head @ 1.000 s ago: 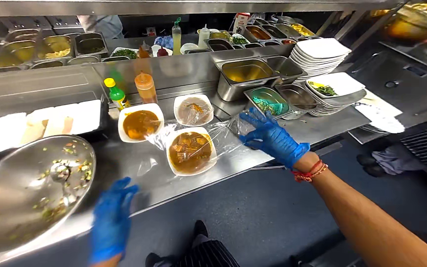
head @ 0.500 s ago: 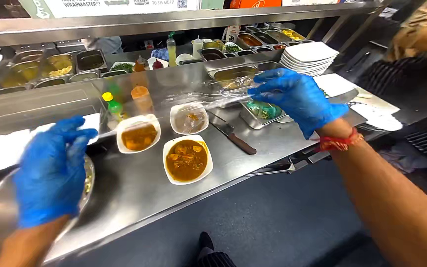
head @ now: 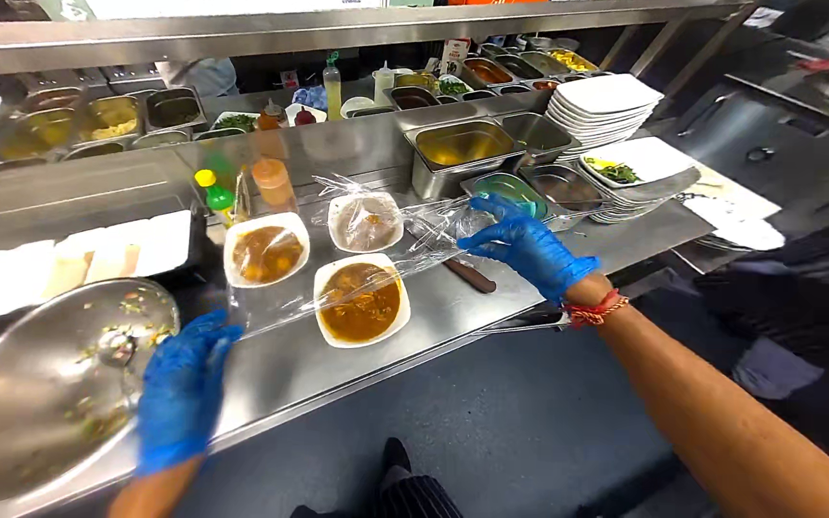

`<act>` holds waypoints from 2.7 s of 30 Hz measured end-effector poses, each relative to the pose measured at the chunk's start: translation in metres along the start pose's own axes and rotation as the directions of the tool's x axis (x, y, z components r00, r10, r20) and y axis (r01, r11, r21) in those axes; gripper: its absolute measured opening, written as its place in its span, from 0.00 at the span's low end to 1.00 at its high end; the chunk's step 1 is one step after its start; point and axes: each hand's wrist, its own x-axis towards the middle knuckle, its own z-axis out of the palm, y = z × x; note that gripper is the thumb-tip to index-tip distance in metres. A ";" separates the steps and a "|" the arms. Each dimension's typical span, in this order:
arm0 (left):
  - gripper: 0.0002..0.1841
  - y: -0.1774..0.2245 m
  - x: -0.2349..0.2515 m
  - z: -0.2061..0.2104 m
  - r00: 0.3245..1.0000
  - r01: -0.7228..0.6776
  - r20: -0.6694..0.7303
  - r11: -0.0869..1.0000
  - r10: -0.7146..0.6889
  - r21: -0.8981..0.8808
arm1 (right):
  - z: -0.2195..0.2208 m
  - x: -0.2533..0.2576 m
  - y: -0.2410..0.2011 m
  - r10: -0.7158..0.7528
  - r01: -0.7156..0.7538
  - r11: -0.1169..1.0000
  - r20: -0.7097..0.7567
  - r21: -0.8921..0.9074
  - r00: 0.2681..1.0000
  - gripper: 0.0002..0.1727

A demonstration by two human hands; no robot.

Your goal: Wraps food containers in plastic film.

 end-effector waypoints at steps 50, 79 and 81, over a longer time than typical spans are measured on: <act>0.24 -0.018 -0.015 -0.012 0.482 0.204 0.810 0.941 -0.335 0.268 | 0.107 -0.087 0.073 -0.044 0.058 0.993 0.135 -0.099 0.990 0.21; 0.19 0.051 0.085 0.150 0.399 0.912 0.478 0.390 -0.782 -0.123 | 0.180 0.079 0.062 0.371 -0.685 0.449 0.578 0.574 0.727 0.09; 0.21 0.050 0.084 0.153 0.399 0.909 0.480 0.408 -0.781 -0.091 | 0.185 0.076 0.062 0.380 -0.687 0.425 0.572 0.590 0.727 0.10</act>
